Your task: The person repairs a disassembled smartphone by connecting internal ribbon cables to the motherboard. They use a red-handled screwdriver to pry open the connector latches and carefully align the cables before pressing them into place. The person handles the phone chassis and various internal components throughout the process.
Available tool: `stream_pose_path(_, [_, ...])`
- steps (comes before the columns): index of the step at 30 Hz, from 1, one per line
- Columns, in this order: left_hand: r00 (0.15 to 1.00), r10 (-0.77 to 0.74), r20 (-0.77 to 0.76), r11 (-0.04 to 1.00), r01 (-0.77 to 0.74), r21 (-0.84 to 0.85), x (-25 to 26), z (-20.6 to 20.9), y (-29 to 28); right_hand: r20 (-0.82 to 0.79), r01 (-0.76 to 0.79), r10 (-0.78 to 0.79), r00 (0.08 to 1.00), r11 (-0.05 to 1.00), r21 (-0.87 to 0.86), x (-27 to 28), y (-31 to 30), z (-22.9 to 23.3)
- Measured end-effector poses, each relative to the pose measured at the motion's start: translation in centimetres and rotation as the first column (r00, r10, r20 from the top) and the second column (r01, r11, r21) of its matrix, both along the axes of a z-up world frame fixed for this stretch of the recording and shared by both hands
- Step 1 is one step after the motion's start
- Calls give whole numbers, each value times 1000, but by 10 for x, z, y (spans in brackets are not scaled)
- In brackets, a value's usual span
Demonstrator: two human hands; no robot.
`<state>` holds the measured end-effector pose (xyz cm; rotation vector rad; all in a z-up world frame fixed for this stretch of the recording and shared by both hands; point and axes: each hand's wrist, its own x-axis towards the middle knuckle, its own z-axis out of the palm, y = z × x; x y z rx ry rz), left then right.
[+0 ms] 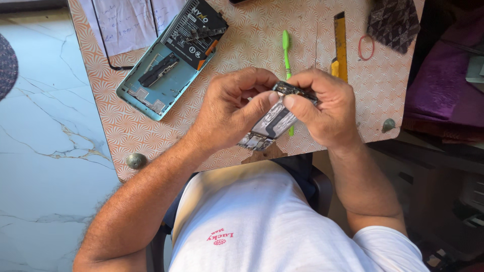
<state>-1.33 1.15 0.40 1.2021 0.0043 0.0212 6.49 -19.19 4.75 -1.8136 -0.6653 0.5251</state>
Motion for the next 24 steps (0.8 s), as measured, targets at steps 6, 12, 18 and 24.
stream_pose_path(6, [992,79,97,966,-100,239,0,8,5,39,-9,8,999,1000,27,1,4,-2])
stream_pose_path(12, [993,108,54,975,-116,191,2,10,5,-44,1,2,999,998,56,5,8,-1])
stream_pose_path(18, [993,119,-3,974,-116,195,5,9,9,-55,24,-22,998,999,21,9,13,-8])
stream_pose_path(24, [992,129,-3,982,-127,142,7,-1,7,-91,30,-29,995,999,15,12,16,-10])
